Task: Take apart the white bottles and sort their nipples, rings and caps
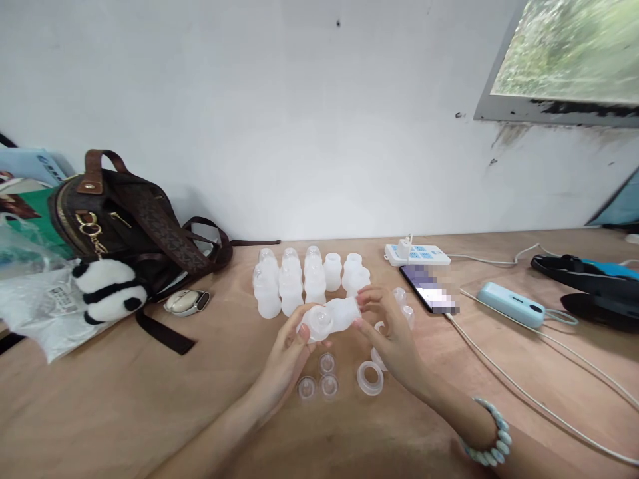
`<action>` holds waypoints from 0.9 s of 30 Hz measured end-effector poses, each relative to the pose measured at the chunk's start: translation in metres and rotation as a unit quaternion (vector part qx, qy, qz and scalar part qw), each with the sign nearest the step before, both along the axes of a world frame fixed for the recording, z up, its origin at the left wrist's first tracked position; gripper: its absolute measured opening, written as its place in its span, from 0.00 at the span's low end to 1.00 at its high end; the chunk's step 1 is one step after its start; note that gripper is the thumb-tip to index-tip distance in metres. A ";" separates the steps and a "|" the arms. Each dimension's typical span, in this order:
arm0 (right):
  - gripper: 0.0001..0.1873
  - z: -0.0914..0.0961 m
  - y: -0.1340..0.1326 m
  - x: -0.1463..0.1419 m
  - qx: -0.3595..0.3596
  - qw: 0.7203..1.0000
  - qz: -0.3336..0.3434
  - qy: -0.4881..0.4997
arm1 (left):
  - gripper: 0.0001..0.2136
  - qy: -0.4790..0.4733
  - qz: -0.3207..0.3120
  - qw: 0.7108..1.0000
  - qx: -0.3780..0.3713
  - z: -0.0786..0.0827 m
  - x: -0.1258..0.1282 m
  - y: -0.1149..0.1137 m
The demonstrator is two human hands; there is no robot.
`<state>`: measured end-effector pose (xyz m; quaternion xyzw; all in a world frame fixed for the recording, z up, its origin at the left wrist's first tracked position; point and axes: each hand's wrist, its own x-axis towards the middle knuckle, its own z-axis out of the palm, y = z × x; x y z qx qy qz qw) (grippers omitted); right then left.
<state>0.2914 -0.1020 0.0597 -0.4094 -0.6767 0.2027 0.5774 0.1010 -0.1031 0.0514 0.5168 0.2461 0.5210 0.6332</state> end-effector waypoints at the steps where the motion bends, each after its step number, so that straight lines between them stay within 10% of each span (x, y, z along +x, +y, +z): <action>1: 0.14 0.002 -0.002 0.001 0.038 0.999 -0.019 -0.034 | 0.23 0.023 0.018 0.999 0.013 0.001 -0.001 0.001; 5: 0.27 0.008 -0.010 0.003 0.181 0.964 -0.043 -0.190 | 0.26 0.154 0.093 0.978 0.109 0.004 -0.007 0.006; 12: 0.13 0.009 -0.015 -0.002 0.298 0.900 -0.045 -0.315 | 0.21 0.240 0.092 0.950 0.176 -0.002 -0.009 0.004; 27: 0.16 0.003 0.009 0.018 0.146 0.971 -0.047 -0.184 | 0.12 0.131 0.176 0.976 0.012 0.003 -0.012 0.013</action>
